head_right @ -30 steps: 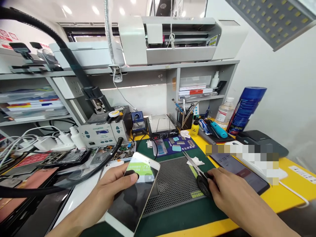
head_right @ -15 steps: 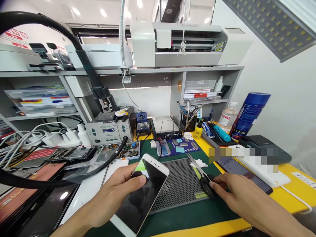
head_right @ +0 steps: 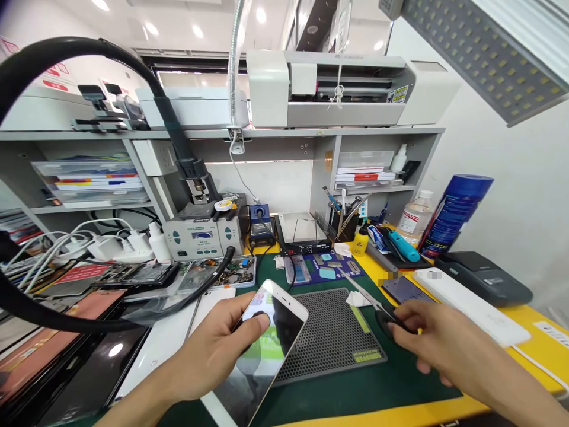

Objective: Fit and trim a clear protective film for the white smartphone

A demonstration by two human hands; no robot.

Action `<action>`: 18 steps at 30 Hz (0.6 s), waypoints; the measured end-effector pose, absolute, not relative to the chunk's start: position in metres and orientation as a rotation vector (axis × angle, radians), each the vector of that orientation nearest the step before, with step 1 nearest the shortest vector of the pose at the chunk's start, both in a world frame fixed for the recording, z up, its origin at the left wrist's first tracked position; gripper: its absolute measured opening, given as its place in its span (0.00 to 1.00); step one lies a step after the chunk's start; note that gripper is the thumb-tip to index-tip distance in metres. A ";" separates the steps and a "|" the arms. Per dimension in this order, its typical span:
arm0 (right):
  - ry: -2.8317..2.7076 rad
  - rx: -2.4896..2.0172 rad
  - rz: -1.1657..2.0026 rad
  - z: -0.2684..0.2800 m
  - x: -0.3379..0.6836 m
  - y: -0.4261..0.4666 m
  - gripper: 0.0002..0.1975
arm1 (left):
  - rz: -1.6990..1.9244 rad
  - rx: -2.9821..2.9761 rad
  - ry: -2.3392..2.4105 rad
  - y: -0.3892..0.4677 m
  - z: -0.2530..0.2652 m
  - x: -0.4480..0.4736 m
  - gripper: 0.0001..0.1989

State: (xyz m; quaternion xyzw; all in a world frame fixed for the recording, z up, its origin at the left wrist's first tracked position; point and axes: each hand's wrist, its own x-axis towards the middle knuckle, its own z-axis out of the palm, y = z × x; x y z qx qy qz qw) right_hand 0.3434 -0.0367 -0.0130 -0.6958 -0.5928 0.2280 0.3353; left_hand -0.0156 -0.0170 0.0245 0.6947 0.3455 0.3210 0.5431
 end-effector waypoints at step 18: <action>-2.186 -1.424 0.781 0.011 0.278 -0.006 0.13 | 0.513 1.983 1.190 -0.010 0.027 -0.022 0.17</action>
